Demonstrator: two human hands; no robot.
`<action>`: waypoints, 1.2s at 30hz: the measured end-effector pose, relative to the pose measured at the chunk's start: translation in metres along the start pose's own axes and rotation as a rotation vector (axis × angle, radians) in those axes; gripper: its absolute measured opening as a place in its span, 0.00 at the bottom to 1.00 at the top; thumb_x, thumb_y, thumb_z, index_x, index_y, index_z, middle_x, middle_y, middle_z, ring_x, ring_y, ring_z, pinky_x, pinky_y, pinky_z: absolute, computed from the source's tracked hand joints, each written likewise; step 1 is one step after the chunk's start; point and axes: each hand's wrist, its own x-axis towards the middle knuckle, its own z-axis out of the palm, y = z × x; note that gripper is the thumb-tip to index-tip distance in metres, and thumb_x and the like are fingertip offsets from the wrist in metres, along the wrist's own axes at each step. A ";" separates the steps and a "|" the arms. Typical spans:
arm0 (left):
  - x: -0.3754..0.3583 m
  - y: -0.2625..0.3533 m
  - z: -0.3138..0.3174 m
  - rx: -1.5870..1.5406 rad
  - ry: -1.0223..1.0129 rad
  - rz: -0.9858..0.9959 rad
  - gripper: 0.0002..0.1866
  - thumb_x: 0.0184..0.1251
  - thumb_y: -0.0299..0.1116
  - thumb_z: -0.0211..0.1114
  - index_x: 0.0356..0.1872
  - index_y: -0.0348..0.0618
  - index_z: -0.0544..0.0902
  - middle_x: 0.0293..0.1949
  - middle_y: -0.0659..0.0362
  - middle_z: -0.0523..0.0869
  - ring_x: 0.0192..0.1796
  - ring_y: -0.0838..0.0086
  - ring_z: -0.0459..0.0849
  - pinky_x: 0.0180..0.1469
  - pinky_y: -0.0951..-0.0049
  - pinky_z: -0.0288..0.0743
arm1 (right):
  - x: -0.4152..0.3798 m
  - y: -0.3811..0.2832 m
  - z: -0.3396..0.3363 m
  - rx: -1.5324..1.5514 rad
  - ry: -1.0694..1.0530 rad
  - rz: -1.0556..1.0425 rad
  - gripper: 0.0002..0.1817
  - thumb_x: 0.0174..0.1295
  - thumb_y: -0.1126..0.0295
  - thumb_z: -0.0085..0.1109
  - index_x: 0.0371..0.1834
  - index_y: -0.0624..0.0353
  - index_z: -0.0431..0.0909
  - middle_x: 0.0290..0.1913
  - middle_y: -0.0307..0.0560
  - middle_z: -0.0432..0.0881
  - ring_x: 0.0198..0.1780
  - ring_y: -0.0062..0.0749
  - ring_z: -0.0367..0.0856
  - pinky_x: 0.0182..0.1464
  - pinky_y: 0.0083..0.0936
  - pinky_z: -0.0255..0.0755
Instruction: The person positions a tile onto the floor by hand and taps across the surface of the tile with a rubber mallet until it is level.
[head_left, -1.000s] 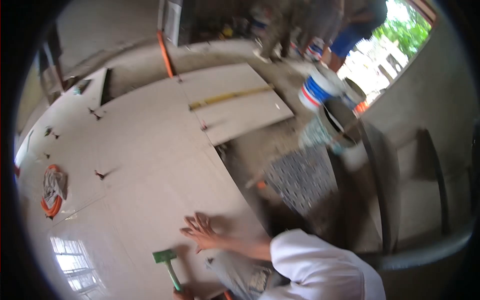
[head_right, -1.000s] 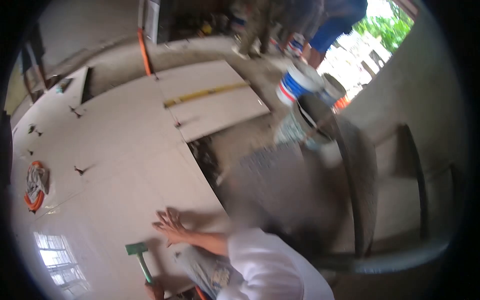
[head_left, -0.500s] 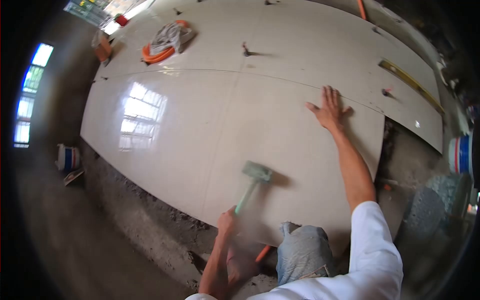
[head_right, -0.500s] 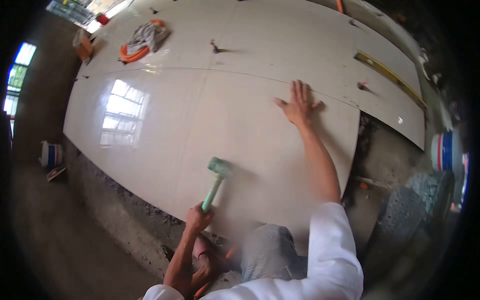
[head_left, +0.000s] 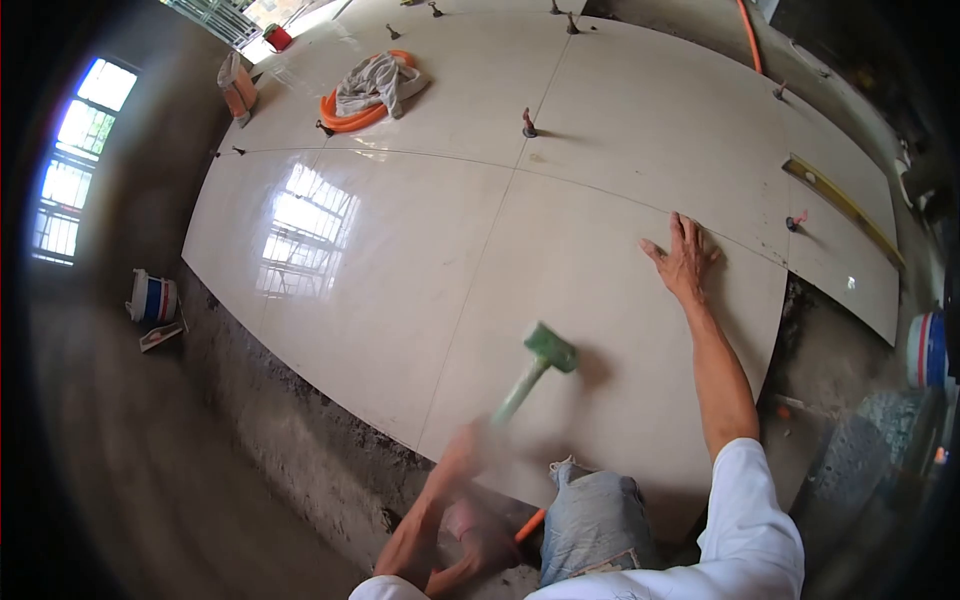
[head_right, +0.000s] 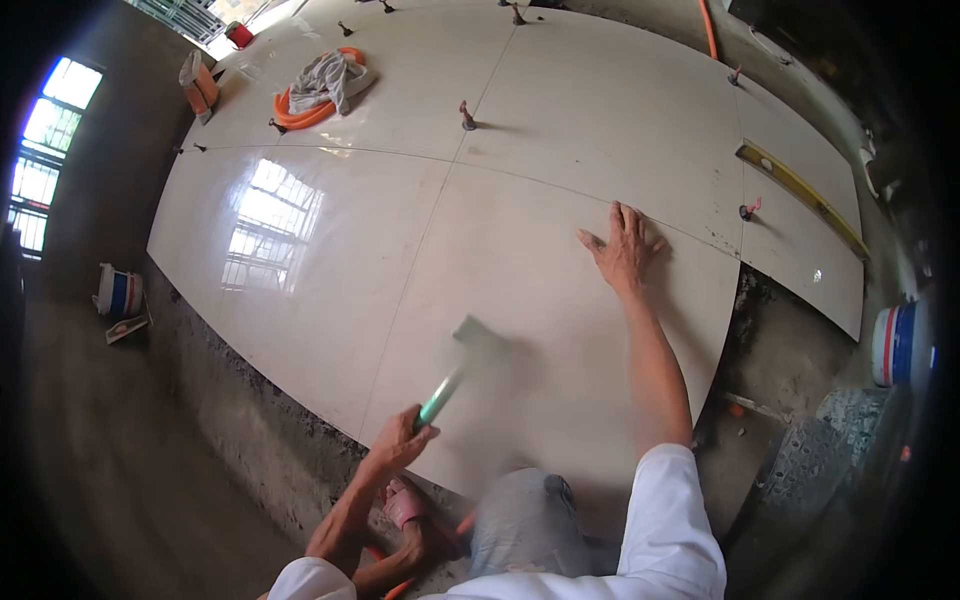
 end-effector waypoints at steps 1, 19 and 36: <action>0.002 0.015 -0.006 0.044 0.099 0.081 0.14 0.63 0.36 0.66 0.37 0.36 0.73 0.22 0.47 0.77 0.26 0.56 0.80 0.30 0.60 0.70 | 0.000 0.002 0.000 -0.005 0.018 -0.006 0.46 0.58 0.31 0.54 0.72 0.51 0.62 0.68 0.39 0.62 0.73 0.41 0.57 0.63 0.80 0.48; 0.050 0.078 -0.051 0.046 0.546 0.174 0.16 0.56 0.31 0.61 0.46 0.38 0.75 0.21 0.42 0.81 0.28 0.42 0.83 0.31 0.51 0.76 | 0.011 0.001 0.004 0.060 0.086 0.001 0.28 0.63 0.50 0.60 0.62 0.54 0.71 0.59 0.42 0.70 0.64 0.39 0.66 0.55 0.62 0.64; 0.021 -0.077 0.071 0.265 0.227 0.074 0.13 0.58 0.33 0.62 0.44 0.43 0.77 0.29 0.41 0.84 0.38 0.41 0.83 0.40 0.47 0.75 | 0.007 0.006 0.010 0.124 0.226 -0.086 0.25 0.59 0.61 0.58 0.59 0.58 0.73 0.56 0.44 0.70 0.62 0.40 0.68 0.48 0.55 0.72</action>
